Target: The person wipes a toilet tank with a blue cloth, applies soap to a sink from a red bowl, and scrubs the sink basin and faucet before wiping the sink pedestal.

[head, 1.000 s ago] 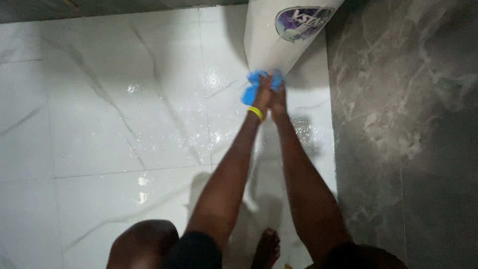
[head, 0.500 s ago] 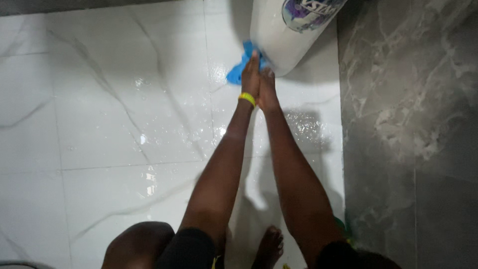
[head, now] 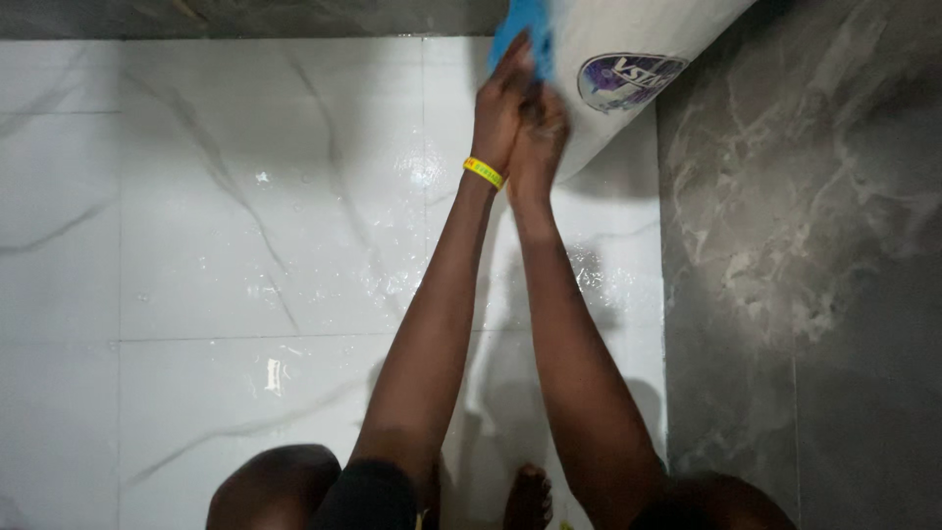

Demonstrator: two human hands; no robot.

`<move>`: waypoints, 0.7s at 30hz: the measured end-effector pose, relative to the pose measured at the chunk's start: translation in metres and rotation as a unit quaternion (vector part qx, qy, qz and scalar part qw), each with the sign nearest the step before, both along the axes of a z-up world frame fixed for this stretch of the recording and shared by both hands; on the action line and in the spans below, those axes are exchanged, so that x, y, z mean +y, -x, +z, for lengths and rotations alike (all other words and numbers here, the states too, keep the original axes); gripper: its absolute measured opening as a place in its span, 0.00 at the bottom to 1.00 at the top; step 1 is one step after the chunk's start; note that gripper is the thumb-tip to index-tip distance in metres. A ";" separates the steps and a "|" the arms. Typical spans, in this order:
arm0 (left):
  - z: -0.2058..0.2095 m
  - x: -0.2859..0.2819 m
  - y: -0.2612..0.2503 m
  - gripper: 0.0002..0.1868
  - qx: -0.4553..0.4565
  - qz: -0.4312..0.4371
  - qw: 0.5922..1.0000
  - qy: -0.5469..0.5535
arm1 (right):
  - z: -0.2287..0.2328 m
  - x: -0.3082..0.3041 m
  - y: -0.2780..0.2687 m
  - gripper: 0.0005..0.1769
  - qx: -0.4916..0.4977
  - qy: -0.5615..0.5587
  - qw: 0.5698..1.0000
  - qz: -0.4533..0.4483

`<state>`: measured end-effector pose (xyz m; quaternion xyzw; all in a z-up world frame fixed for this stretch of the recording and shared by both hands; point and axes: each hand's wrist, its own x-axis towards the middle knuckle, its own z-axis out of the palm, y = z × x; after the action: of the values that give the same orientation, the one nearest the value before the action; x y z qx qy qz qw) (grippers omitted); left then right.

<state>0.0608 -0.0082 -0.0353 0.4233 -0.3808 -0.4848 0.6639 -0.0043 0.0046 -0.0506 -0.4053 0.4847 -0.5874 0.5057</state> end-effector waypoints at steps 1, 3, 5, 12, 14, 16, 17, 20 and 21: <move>-0.020 0.001 0.002 0.34 0.023 -0.015 0.999 -0.035 | -0.013 0.000 0.000 0.22 -0.017 -0.054 0.998 0.023; -0.062 0.012 0.008 0.35 0.134 -0.053 0.981 -0.129 | -0.045 0.008 0.013 0.25 -0.044 -0.146 0.985 0.076; -0.088 0.029 0.022 0.36 0.078 -0.040 0.983 -0.164 | -0.069 0.025 0.029 0.27 -0.056 -0.174 0.977 0.107; -0.059 -0.043 0.012 0.30 -0.252 0.104 0.957 0.101 | 0.006 0.012 0.028 0.32 0.043 0.034 0.992 0.116; -0.056 -0.080 -0.006 0.29 -0.291 0.075 0.952 0.064 | 0.023 -0.015 0.019 0.34 -0.021 0.152 0.973 0.173; -0.039 -0.103 -0.028 0.29 -0.370 0.038 0.927 -0.055 | 0.024 -0.048 -0.001 0.32 0.040 -0.018 0.987 0.154; -0.042 -0.099 -0.029 0.29 -0.225 0.012 0.972 -0.060 | 0.019 -0.063 -0.007 0.33 0.071 -0.099 0.982 0.145; -0.065 -0.051 -0.021 0.37 0.095 -0.059 0.988 -0.104 | -0.044 -0.051 0.001 0.36 0.174 -0.164 0.950 0.200; -0.070 -0.033 -0.016 0.40 0.114 -0.076 0.981 -0.135 | -0.072 -0.040 0.009 0.38 0.159 -0.167 0.948 0.220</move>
<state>0.0764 -0.0408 -0.1054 0.4210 -0.2647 -0.6259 0.6007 -0.0133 -0.0356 -0.1221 -0.4998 0.5489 -0.3001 0.5990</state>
